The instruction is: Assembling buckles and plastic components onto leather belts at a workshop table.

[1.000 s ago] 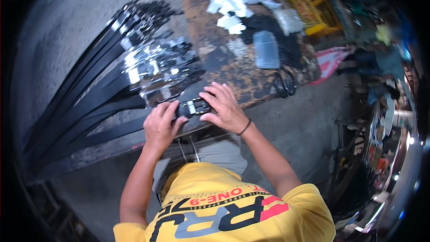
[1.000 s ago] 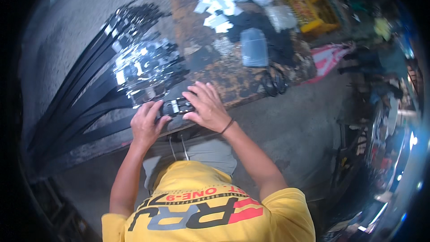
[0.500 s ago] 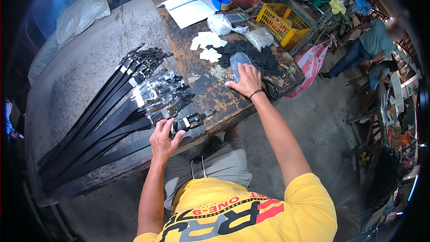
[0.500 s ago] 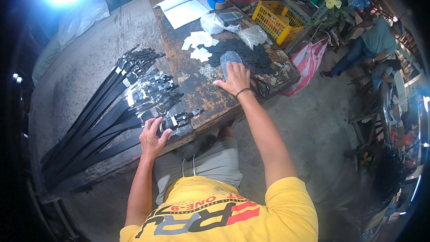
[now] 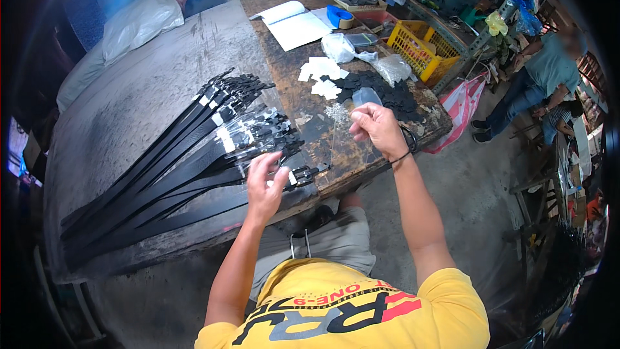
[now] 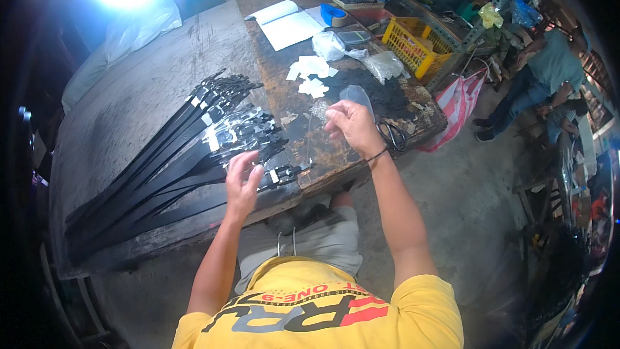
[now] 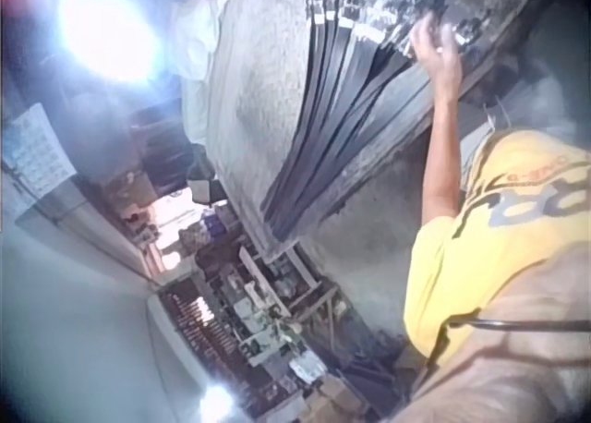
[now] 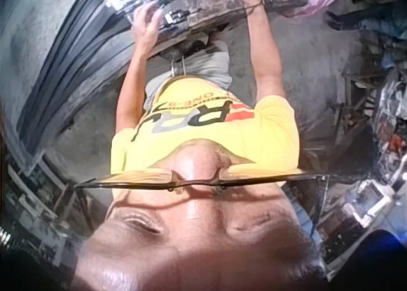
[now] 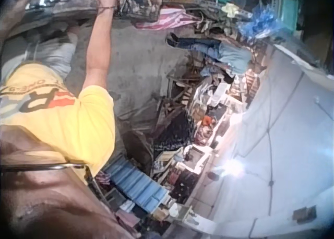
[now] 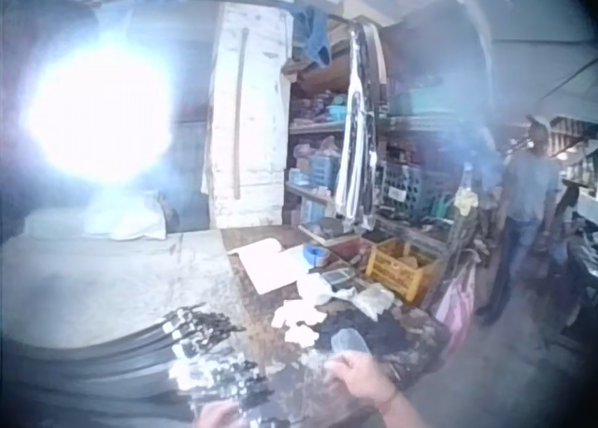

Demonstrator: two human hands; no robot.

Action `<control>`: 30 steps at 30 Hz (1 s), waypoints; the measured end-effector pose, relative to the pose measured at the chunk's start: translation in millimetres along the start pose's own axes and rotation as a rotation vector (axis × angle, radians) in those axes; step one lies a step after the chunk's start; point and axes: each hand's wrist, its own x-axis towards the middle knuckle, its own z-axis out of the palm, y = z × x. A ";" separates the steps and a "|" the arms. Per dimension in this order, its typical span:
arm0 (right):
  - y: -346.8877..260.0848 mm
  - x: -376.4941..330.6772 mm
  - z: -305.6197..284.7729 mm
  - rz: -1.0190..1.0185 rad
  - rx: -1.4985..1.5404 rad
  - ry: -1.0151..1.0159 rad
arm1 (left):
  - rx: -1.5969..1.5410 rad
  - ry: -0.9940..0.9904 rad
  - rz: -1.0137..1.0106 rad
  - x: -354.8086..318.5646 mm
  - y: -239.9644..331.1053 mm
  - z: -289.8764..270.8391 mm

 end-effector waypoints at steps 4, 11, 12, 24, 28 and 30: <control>-5.0 -19.5 30.6 0.003 0.081 -0.111 | -0.691 -0.380 -0.442 22.2 17.8 18.2; 14.3 -30.9 69.8 -0.162 -0.175 -0.070 | -1.089 -0.633 -0.627 19.9 22.4 19.6; 13.2 -34.4 76.9 -0.137 -0.094 -0.023 | -1.128 -0.594 -0.675 16.7 20.1 18.1; 20.8 -53.9 101.1 -0.629 -0.622 0.047 | -1.203 -0.542 -0.699 -10.0 13.3 1.1; 17.8 -55.5 107.9 -0.598 -0.601 0.020 | -1.051 -0.526 -0.690 -12.7 13.9 -2.1; 17.2 -52.5 114.1 -0.567 -0.489 0.106 | -1.015 -0.509 -0.698 -15.5 10.6 -5.1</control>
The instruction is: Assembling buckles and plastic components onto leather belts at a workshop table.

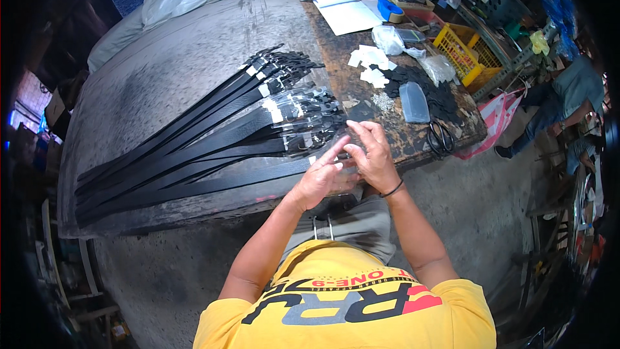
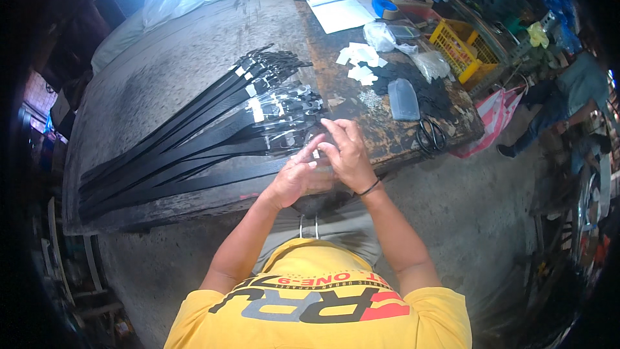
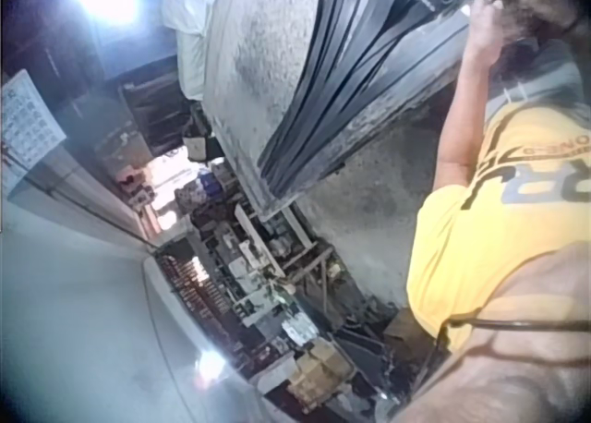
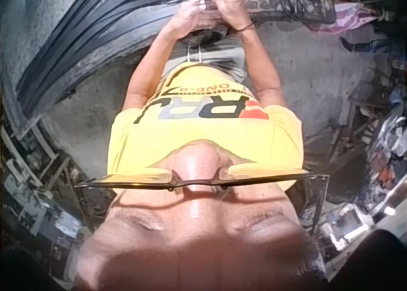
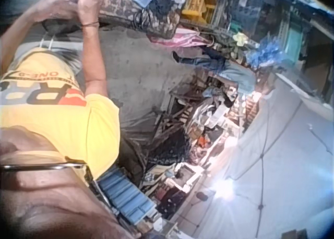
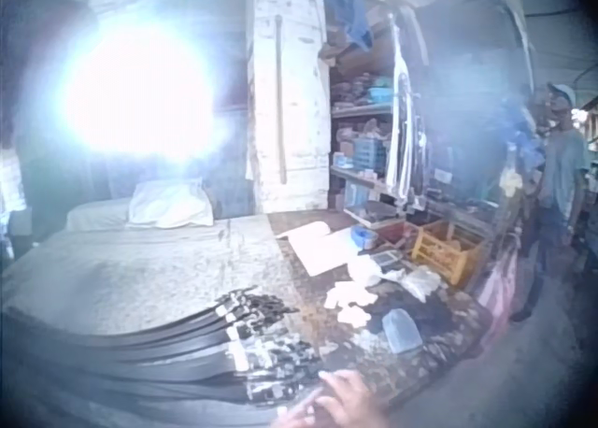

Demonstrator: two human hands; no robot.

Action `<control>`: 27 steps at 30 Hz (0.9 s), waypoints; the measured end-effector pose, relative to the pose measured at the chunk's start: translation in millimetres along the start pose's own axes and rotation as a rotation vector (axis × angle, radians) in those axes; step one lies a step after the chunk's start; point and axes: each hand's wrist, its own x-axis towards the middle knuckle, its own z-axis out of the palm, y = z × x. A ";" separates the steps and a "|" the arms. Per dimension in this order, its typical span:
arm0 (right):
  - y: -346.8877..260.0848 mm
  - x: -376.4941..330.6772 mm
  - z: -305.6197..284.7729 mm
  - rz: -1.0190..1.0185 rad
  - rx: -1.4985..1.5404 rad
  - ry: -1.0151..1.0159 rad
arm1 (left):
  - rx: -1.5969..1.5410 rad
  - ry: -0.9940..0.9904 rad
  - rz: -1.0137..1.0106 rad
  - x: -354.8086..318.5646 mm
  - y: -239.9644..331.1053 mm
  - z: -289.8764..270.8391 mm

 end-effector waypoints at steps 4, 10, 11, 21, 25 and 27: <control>6.2 -3.0 -10.7 0.303 0.276 -0.134 | 0.369 0.020 0.072 0.7 -7.2 -7.4; -12.8 -12.5 -9.1 0.421 0.220 -0.083 | 1.461 0.557 0.719 -24.0 -7.2 22.6; -18.9 -14.6 -7.1 0.489 0.227 -0.063 | 1.491 0.553 0.710 -24.5 -8.5 27.3; -26.0 4.8 -20.9 0.286 0.373 -0.135 | -0.168 -0.037 0.131 -18.6 -14.3 1.9; -2.1 12.2 -30.1 0.292 0.361 -0.234 | -0.210 -0.071 0.102 -19.5 -10.6 -0.6; -4.7 12.6 -27.7 0.296 0.344 -0.348 | -0.241 -0.082 0.095 -19.4 -12.4 -1.6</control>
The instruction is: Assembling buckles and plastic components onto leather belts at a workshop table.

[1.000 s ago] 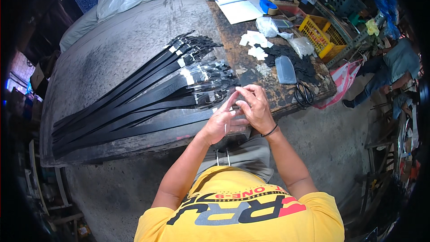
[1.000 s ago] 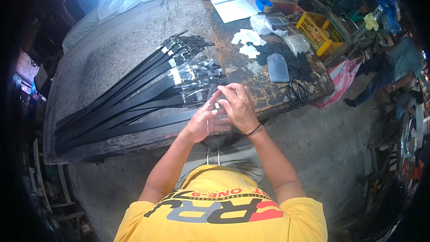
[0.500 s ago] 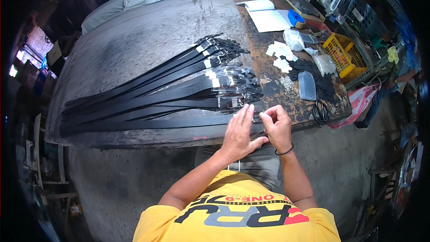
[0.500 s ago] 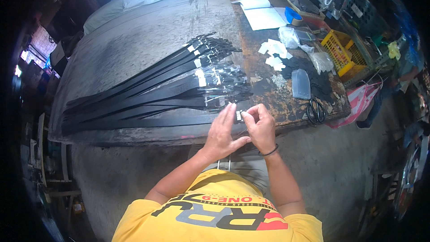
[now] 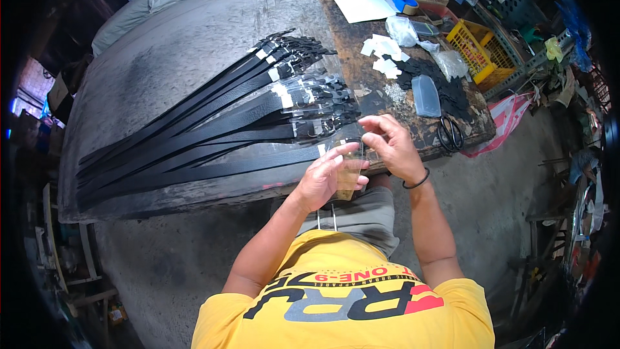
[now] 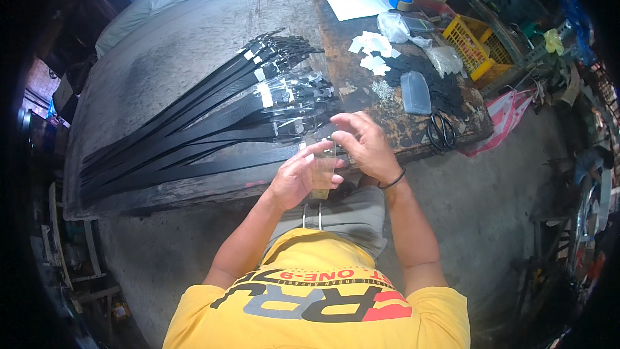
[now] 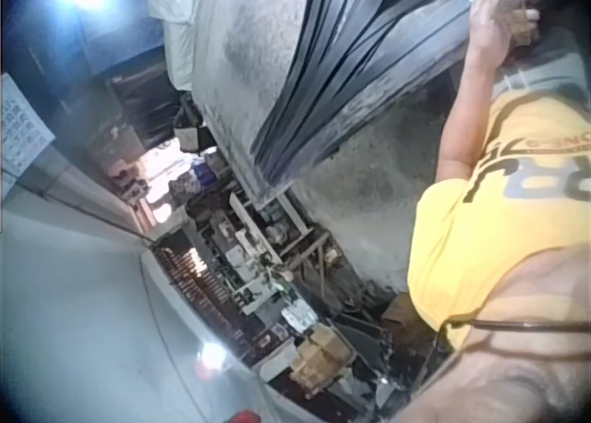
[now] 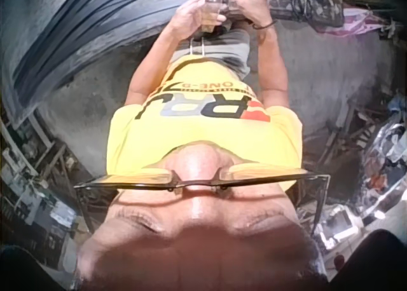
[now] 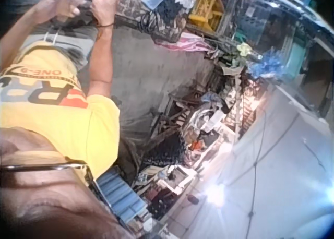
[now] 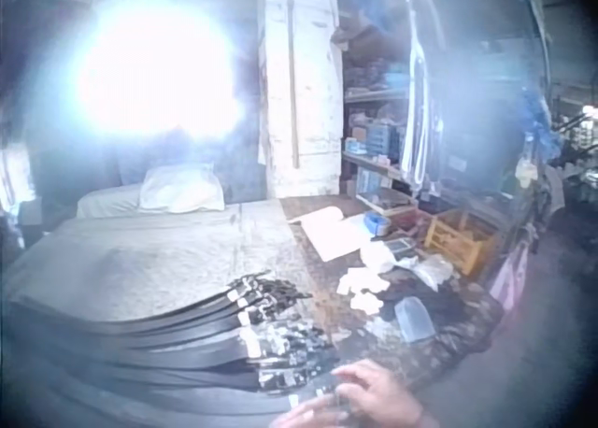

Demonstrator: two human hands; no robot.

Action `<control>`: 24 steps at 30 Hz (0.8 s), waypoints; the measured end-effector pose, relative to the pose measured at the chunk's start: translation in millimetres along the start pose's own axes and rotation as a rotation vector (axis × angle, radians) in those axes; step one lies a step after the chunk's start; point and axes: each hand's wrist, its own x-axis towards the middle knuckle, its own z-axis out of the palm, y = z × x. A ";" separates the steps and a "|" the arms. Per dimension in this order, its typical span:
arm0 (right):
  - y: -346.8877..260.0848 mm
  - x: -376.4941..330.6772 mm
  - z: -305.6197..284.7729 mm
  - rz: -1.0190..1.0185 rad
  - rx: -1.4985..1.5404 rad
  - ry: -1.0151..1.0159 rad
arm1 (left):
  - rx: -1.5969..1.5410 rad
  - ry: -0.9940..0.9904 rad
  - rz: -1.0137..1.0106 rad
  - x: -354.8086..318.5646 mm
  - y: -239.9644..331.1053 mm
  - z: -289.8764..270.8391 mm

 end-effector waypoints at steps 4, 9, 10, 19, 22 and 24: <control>-7.3 0.3 8.9 0.051 -0.053 -0.115 | 0.089 -0.008 -0.027 -1.9 -3.2 -0.6; 6.5 1.5 20.4 0.105 0.095 -0.103 | 0.013 -0.062 -0.054 -7.4 0.1 2.7; 9.3 3.4 23.9 0.116 0.131 -0.086 | 0.014 -0.040 -0.076 -8.0 1.4 0.8; 7.2 12.0 30.6 -0.029 0.034 -0.054 | 0.318 0.109 0.037 -12.0 0.4 1.7; 3.2 6.0 28.1 -0.248 -0.163 0.030 | 1.013 0.296 0.279 -14.5 1.1 2.6; 2.7 -0.2 25.3 0.101 0.222 0.052 | 1.639 0.384 0.544 -16.9 4.8 3.0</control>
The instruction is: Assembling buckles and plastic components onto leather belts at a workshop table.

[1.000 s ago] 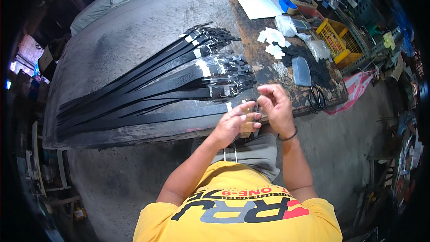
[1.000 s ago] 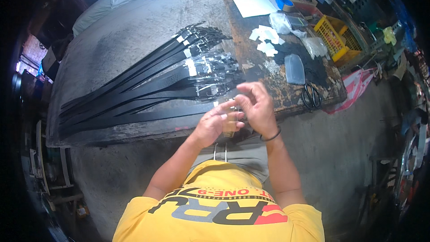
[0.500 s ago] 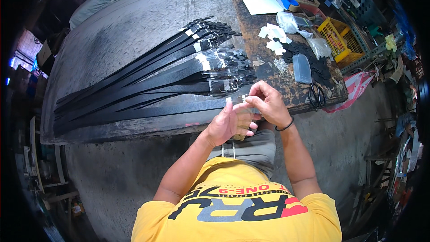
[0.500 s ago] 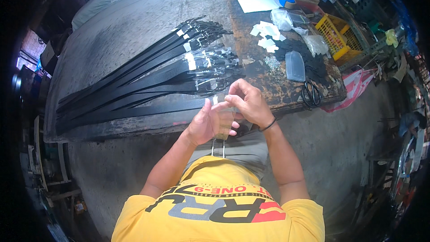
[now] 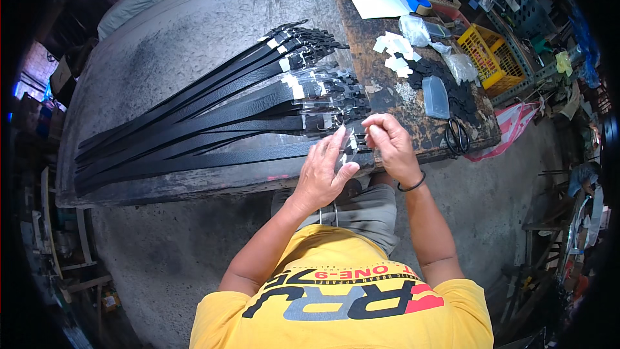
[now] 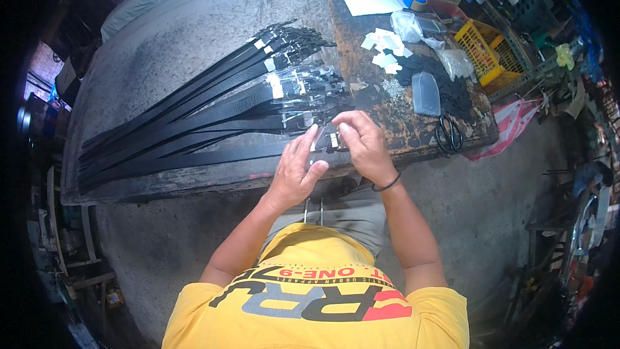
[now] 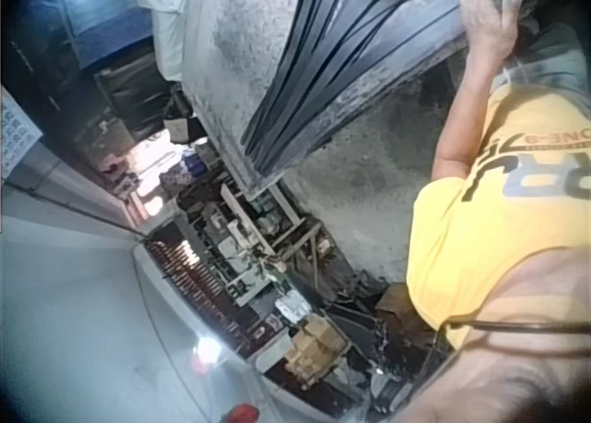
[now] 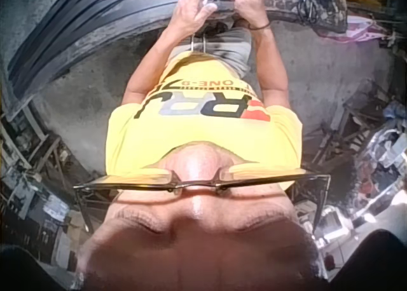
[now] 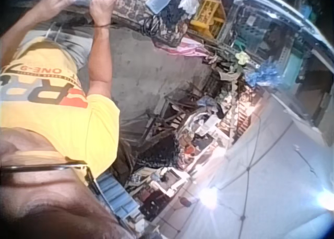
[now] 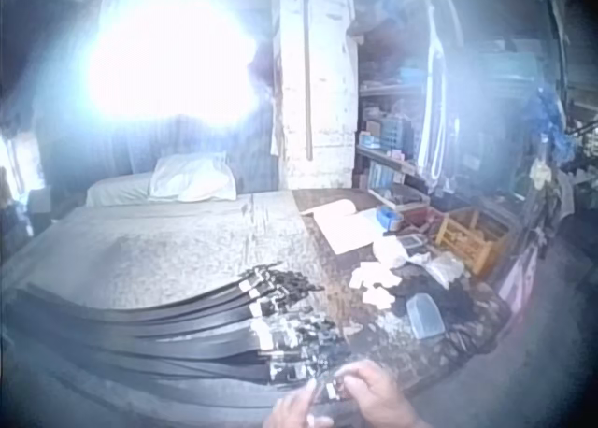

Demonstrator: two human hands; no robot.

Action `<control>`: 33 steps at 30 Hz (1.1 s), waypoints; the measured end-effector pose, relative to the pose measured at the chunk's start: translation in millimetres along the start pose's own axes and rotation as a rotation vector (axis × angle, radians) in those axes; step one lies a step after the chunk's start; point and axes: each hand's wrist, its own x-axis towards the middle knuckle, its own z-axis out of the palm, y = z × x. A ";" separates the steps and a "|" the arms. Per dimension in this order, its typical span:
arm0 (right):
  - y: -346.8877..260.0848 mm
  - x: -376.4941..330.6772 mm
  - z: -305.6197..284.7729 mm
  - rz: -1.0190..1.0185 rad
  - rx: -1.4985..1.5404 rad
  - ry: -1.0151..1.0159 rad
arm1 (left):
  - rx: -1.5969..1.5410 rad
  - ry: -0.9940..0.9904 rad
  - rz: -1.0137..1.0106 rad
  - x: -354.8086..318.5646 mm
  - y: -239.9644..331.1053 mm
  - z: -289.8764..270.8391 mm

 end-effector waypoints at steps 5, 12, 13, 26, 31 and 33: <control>-10.2 -11.0 11.7 0.182 0.163 -0.108 | 0.356 0.066 0.010 1.6 10.6 -6.1; -0.6 7.5 1.9 0.070 0.108 -0.240 | -0.844 -0.164 -0.507 12.0 -1.9 -31.2; -4.9 8.5 2.1 0.086 0.093 -0.229 | -0.925 -0.225 -0.514 13.5 -8.8 -33.9; -2.9 2.4 25.9 -0.406 -0.551 0.001 | -0.846 -0.079 -0.488 13.6 -7.2 -14.1; -0.3 10.5 22.4 -0.410 -0.442 0.014 | -0.765 -0.144 -0.431 15.1 -11.0 -19.3; 4.7 13.0 20.6 -0.217 -0.286 -0.041 | -0.910 -0.288 -0.549 15.9 -15.0 -26.5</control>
